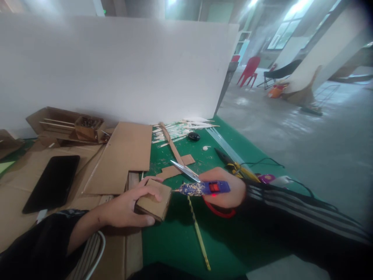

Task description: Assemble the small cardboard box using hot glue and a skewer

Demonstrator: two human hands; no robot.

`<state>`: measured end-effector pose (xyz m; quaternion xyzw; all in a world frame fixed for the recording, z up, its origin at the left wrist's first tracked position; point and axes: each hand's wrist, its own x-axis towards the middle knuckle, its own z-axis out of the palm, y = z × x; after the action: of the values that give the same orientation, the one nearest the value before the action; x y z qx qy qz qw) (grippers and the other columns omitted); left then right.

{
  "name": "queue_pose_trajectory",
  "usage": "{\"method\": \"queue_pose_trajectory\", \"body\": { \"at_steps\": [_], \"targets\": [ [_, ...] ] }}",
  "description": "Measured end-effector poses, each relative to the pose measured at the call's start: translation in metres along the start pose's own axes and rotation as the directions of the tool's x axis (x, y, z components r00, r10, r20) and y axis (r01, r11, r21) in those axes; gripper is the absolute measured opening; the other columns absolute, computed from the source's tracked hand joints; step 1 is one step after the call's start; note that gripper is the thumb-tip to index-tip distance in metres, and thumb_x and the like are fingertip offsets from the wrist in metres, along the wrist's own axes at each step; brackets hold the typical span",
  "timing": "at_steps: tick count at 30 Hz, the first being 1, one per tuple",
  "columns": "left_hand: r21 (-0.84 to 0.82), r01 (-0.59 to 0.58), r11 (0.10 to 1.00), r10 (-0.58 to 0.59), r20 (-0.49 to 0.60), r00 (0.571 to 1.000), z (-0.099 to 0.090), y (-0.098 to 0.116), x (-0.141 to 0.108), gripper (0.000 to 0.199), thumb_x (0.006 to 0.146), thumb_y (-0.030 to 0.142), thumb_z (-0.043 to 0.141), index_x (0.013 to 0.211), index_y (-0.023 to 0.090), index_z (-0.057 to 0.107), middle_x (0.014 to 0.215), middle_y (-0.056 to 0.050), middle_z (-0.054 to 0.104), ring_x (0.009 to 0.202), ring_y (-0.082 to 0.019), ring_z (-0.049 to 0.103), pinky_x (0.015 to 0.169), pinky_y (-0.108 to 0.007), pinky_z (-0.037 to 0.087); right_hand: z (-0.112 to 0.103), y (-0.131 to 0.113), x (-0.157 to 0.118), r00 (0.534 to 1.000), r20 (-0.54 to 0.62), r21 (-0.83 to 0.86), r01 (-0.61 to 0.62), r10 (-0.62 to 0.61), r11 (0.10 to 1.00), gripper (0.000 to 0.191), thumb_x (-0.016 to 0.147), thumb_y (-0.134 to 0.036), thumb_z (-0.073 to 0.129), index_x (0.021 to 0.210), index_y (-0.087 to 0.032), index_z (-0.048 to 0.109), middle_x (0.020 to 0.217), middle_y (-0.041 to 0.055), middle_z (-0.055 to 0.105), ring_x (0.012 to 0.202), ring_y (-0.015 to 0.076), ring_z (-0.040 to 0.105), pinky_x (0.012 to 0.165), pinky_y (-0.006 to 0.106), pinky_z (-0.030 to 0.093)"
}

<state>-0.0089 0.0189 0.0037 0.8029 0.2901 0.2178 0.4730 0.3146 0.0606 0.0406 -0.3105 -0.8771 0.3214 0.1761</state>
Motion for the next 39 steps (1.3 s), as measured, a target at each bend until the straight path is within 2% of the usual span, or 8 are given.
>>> {"method": "queue_pose_trajectory", "body": {
  "at_steps": [22,30,33,39],
  "targets": [
    [0.002,-0.006,1.000,0.006,-0.007,1.000,0.001,0.000,0.000,0.045,0.077,0.011,0.073,0.113,0.028,0.054,0.146,-0.007,0.035,0.141,-0.030,0.034,0.114,-0.043,0.030,-0.001,0.003,0.001,1.000,-0.003,-0.043,0.003,-0.003,0.999,0.018,0.074,-0.019,0.060,0.060,-0.018,0.048,0.057,-0.0012,0.053,0.050,0.0087,0.044,0.051,0.023,0.033],
    [-0.014,0.004,1.000,-0.004,-0.002,1.000,0.000,-0.001,0.000,0.045,0.077,0.011,0.073,0.114,0.028,0.053,0.148,-0.006,0.034,0.142,-0.031,0.033,0.114,-0.043,0.030,-0.006,-0.006,-0.002,1.000,-0.010,-0.020,-0.006,0.006,1.000,0.017,0.073,-0.017,0.060,0.061,-0.018,0.049,0.055,-0.0022,0.052,0.048,0.0081,0.043,0.049,0.022,0.032],
    [-0.017,-0.002,1.000,0.002,-0.005,1.000,0.000,-0.001,0.000,0.045,0.076,0.012,0.073,0.114,0.027,0.054,0.147,-0.007,0.035,0.142,-0.031,0.032,0.114,-0.043,0.030,-0.010,-0.011,-0.003,0.999,0.012,-0.030,0.049,-0.049,0.998,0.013,0.075,-0.016,0.061,0.066,-0.017,0.052,0.061,-0.0009,0.055,0.052,0.0090,0.046,0.052,0.022,0.035],
    [0.007,0.024,1.000,-0.024,-0.004,1.000,-0.001,0.000,0.001,0.044,0.077,0.013,0.073,0.114,0.027,0.054,0.148,-0.007,0.035,0.141,-0.031,0.034,0.114,-0.045,0.031,-0.008,-0.012,-0.004,0.956,0.066,-0.042,0.288,-0.285,0.957,0.009,0.081,-0.025,0.061,0.082,-0.018,0.054,0.073,0.0032,0.059,0.064,0.0125,0.051,0.062,0.024,0.040]
  ]
}}
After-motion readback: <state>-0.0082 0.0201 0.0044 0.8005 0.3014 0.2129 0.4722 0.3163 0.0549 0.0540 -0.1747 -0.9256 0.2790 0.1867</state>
